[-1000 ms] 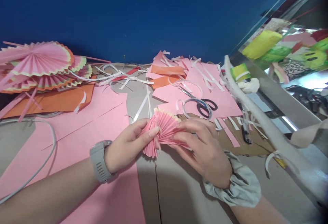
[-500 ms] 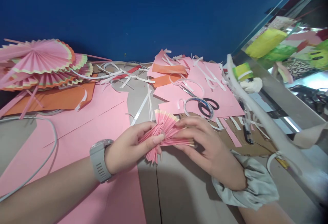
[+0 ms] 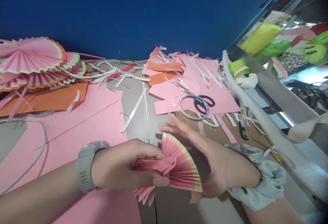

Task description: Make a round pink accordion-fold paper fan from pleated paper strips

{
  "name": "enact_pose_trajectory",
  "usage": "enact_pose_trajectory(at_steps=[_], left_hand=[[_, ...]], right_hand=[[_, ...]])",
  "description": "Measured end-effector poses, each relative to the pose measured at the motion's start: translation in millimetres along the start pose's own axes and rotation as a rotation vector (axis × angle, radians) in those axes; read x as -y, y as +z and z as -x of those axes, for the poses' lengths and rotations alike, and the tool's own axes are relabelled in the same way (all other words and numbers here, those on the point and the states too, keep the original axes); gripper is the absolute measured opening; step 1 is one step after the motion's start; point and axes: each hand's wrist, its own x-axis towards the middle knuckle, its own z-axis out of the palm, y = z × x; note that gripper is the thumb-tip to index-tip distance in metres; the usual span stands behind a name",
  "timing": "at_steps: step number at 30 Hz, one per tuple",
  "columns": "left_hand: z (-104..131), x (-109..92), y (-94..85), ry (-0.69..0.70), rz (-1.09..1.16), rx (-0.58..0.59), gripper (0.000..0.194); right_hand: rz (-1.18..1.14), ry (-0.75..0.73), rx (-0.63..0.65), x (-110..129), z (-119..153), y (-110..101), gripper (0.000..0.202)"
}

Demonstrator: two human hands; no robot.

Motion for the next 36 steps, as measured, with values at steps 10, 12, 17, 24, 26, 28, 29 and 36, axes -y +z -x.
enact_pose_trajectory(at_steps=[10, 12, 17, 24, 26, 28, 29, 36], left_hand=[[0, 6, 4.0, -0.036, 0.306, -0.064, 0.016], [0, 7, 4.7, -0.034, 0.351, -0.083, 0.014], [-2, 10, 4.3, -0.011, 0.421, -0.136, 0.015], [-3, 15, 0.9, 0.039, 0.434, -0.213, 0.018], [-2, 16, 0.4, 0.048, 0.466, -0.180, 0.019], [-2, 16, 0.5, 0.053, 0.488, -0.146, 0.020], [-2, 16, 0.7, 0.054, 0.495, -0.130, 0.020], [-3, 4, 12.7, 0.183, -0.190, -0.281, 0.011]], right_hand=[[-0.194, 0.102, -0.051, 2, 0, -3, 0.082], [-0.171, 0.105, -0.085, 1, -2, -4, 0.065], [-0.143, 0.100, -0.200, -2, -4, -3, 0.046], [-0.233, 0.214, -0.347, -4, -4, -2, 0.024], [-0.251, 0.215, -0.380, -4, -5, -2, 0.021], [-0.258, 0.208, -0.398, -4, -6, -1, 0.019], [-0.253, 0.204, -0.401, -3, -7, 0, 0.018], [-0.224, 0.207, -0.430, -1, -13, 7, 0.009]])
